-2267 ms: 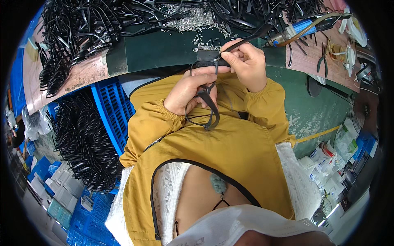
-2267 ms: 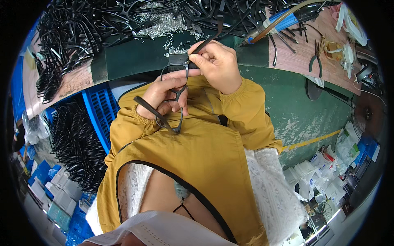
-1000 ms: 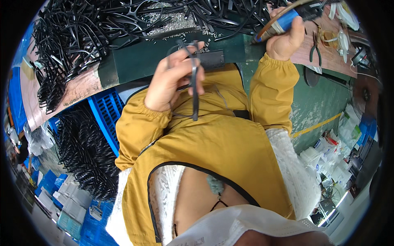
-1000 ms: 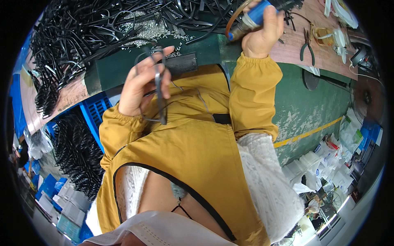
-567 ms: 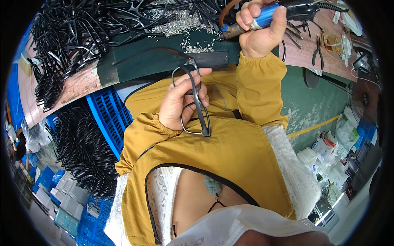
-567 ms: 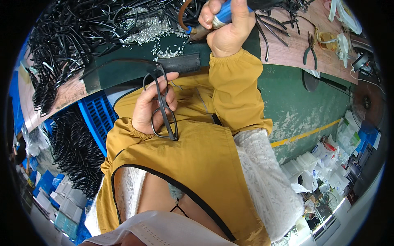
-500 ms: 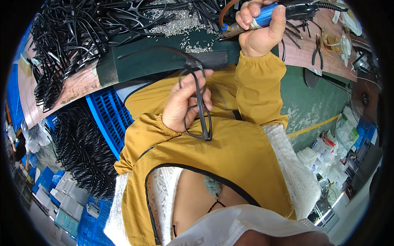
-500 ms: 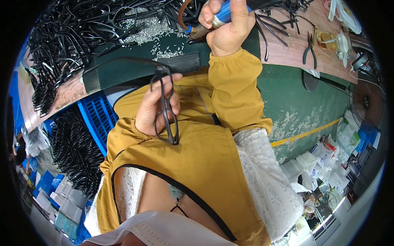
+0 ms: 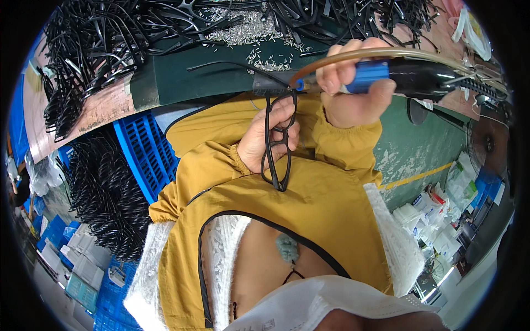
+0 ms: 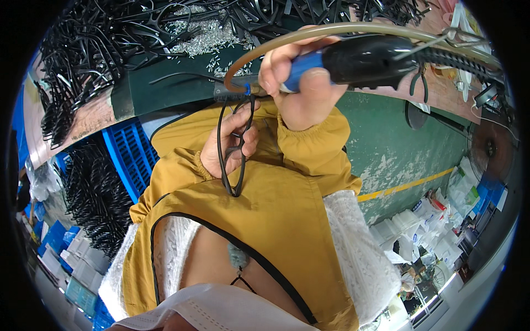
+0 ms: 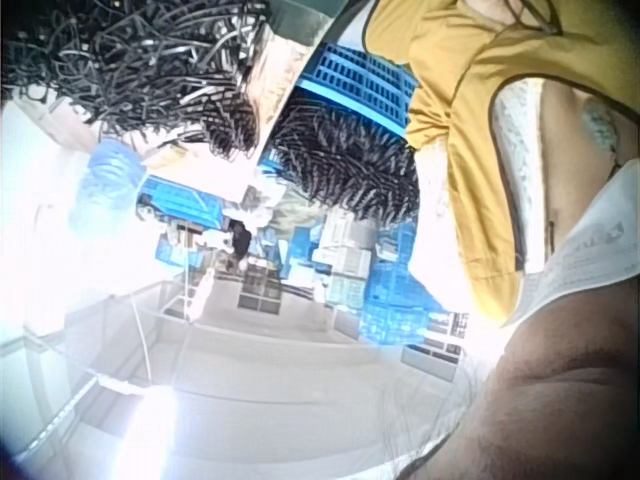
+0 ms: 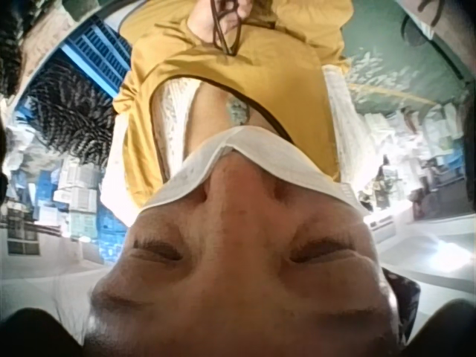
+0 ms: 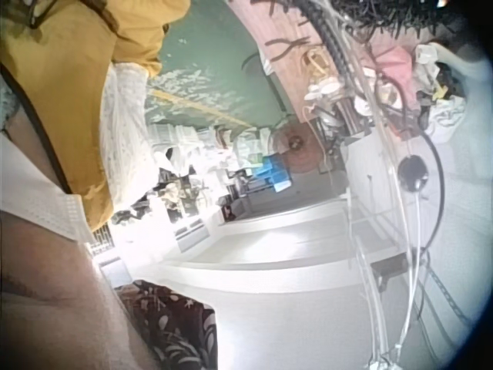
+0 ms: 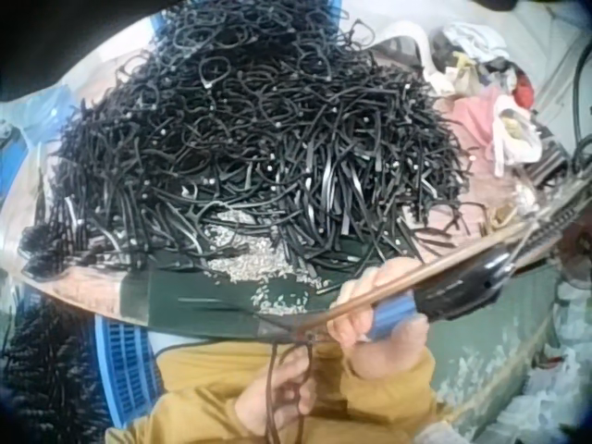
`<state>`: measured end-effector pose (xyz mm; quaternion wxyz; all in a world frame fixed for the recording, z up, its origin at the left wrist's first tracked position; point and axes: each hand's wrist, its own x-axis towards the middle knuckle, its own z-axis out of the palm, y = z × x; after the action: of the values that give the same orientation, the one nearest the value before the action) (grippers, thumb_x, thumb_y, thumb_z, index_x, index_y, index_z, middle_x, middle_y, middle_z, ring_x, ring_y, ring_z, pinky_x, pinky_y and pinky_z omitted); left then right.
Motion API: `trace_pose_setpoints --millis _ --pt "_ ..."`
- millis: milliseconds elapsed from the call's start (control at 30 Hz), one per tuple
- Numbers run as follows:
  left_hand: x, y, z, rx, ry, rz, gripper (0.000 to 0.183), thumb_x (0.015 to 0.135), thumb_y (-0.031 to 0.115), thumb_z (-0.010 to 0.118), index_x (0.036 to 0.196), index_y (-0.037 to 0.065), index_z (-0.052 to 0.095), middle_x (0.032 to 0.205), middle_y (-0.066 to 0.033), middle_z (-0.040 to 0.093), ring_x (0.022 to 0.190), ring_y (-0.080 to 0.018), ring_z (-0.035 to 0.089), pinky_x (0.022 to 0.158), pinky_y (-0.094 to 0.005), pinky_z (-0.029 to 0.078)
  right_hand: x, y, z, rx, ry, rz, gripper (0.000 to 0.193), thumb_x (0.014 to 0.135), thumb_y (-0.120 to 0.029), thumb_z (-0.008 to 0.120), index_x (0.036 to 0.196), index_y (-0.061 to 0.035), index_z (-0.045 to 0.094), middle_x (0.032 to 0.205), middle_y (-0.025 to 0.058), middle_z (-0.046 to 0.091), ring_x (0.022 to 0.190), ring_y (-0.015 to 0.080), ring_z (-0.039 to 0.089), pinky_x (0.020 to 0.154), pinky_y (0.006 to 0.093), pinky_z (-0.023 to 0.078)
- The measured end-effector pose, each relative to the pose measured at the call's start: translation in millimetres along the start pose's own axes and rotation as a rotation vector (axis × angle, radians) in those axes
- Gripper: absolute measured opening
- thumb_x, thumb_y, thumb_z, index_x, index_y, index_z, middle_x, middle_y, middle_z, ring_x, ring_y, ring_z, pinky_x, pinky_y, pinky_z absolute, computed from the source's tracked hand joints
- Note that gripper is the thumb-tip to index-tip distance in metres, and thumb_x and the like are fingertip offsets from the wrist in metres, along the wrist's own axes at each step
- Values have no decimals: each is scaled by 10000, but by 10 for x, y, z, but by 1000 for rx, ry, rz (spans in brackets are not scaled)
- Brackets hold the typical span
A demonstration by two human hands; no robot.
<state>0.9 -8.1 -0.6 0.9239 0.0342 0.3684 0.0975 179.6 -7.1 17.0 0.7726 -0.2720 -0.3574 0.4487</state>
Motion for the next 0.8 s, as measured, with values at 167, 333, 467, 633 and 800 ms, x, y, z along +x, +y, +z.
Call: trace_pose_setpoints --millis 167,333,467,633,800 --pt "48 -44 -110 -34 -88 47 321 1009 317 648 1276 160 566 683 -4 611 565 -133 600 477 -242 392 44 46 84 101 16 18 450 890 -404 812 1127 -127 547 779 87 587 642 203 573 573 316 474" --pt "105 -30 -126 -51 -161 54 339 1005 319 642 1287 146 568 683 -20 621 562 -139 601 483 -253 396 11 86 -1 76 -6 83 449 914 -444 777 1108 -122 531 764 75 566 617 184 553 555 315 449" --pt "48 8 -65 28 -45 23 288 1040 310 584 1270 137 607 655 -34 533 546 -167 508 509 -279 376 174 87 -177 124 -126 128 467 970 -538 656 1082 -105 525 752 50 552 582 138 525 524 299 412" --pt "-147 199 -68 72 -41 179 459 1051 364 459 1291 -2 596 631 -88 551 500 -210 514 510 -304 428 506 187 -468 97 190 -96 441 983 -589 569 1063 -157 601 771 11 549 595 124 491 477 238 347" --pt "-296 545 -54 128 -208 404 760 869 337 542 1460 -130 442 860 -81 524 853 -251 568 744 -291 486 590 223 -554 21 207 -131 400 987 -561 576 1027 -163 597 781 22 561 596 149 499 480 259 356"
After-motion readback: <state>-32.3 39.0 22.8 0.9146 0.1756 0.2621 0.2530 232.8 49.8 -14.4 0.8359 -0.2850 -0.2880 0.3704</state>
